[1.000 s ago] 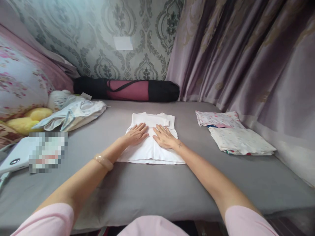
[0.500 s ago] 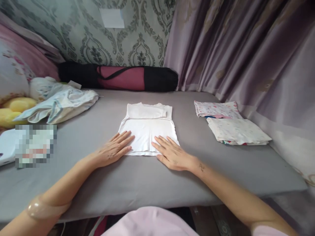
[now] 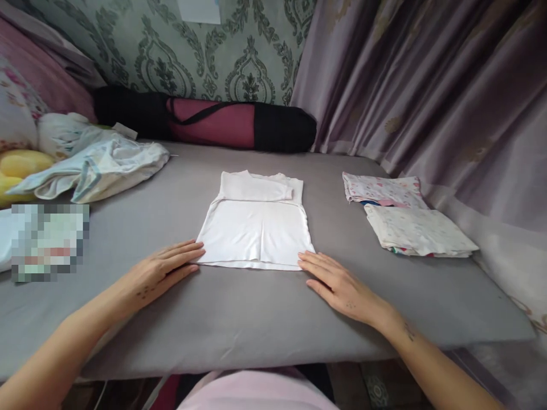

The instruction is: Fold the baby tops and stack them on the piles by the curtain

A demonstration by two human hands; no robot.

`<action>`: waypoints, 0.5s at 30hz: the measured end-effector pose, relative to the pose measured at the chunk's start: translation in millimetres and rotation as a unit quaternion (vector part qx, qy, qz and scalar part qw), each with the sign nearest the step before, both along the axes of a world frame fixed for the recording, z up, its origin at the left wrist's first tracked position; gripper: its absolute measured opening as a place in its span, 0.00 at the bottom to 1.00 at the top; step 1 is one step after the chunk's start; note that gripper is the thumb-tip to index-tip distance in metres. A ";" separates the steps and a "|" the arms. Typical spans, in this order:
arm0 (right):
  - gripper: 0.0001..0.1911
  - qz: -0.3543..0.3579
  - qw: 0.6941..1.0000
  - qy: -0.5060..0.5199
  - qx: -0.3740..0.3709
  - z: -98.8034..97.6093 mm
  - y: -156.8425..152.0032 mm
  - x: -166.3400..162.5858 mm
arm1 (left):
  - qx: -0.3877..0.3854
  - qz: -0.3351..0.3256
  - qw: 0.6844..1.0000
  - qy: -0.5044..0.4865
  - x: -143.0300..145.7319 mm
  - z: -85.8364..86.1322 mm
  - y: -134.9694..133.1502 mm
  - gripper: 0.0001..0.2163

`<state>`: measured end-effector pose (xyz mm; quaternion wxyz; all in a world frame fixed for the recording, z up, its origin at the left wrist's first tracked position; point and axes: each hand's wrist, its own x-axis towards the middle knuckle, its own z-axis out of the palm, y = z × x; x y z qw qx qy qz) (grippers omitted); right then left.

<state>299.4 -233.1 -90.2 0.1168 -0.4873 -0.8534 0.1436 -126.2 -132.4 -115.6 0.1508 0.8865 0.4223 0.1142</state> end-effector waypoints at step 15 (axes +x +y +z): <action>0.18 -0.006 0.989 -0.050 0.142 0.1 11.7 15.1 | 0.053 -0.060 0.996 0.036 -6.7 8.0 9.7 0.20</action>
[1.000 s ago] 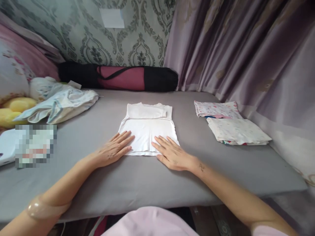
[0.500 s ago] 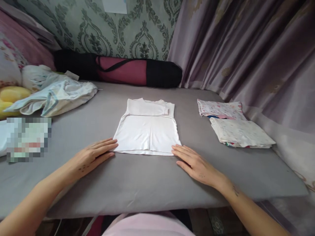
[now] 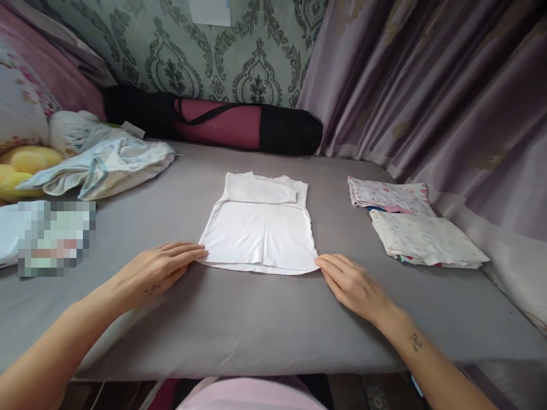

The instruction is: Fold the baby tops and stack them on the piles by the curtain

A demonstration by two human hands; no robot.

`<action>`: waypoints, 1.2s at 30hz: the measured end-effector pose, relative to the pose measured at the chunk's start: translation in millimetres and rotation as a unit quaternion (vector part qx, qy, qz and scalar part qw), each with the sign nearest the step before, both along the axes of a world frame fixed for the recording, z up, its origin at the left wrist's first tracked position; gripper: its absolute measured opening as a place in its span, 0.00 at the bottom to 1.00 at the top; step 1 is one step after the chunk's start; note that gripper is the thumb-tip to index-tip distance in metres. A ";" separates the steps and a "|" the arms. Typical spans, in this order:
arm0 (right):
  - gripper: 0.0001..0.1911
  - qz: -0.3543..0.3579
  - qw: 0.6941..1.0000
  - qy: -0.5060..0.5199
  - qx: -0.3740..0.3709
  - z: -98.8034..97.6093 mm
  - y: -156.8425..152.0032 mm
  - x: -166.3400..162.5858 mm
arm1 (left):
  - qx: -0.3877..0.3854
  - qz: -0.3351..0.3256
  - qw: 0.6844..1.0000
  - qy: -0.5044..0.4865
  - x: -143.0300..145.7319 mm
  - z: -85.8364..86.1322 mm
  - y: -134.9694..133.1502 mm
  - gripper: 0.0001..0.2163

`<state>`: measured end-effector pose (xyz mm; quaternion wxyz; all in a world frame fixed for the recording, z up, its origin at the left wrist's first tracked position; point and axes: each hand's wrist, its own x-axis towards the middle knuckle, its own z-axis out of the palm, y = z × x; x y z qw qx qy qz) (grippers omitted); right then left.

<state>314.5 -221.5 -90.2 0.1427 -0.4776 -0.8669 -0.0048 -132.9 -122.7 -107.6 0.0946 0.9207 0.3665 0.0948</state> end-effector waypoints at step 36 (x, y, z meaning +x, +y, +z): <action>0.17 -0.008 0.996 0.090 -0.026 8.7 10.3 3.3 | -0.047 0.088 0.987 -0.128 32.8 18.8 -4.7 0.16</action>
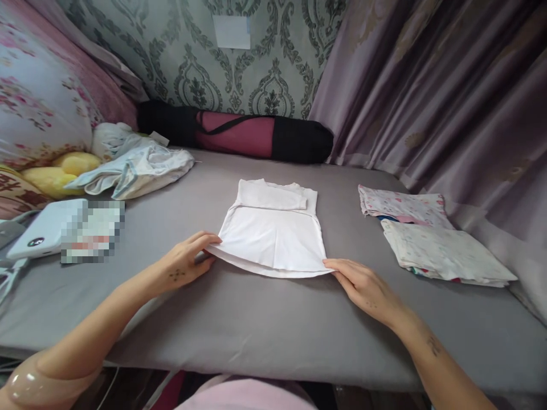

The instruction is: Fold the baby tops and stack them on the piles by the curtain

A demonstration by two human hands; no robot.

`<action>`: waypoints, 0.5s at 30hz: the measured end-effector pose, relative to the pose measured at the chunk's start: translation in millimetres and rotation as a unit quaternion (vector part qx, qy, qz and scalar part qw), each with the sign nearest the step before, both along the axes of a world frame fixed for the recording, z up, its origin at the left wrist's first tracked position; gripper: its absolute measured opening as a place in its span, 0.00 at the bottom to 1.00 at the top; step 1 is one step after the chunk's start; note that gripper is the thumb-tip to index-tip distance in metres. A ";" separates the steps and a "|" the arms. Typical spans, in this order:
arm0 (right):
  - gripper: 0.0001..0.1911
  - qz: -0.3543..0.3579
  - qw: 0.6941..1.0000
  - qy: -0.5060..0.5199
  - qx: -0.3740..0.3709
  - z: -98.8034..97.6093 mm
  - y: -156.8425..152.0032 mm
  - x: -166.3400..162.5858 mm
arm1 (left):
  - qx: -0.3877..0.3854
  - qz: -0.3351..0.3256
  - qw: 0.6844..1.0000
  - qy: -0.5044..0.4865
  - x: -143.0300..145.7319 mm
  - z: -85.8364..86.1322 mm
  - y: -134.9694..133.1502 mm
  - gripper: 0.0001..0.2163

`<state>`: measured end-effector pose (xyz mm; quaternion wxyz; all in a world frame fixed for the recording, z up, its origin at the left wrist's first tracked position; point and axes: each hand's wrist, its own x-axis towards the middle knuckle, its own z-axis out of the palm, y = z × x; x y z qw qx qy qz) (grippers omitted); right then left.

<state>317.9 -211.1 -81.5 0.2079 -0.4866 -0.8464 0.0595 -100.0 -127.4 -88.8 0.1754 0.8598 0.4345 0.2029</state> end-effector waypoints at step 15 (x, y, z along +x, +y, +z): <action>0.18 -0.005 1.000 -0.006 0.022 25.0 -22.9 1.2 | 0.082 -0.059 0.993 0.067 -37.2 13.6 -14.9 0.18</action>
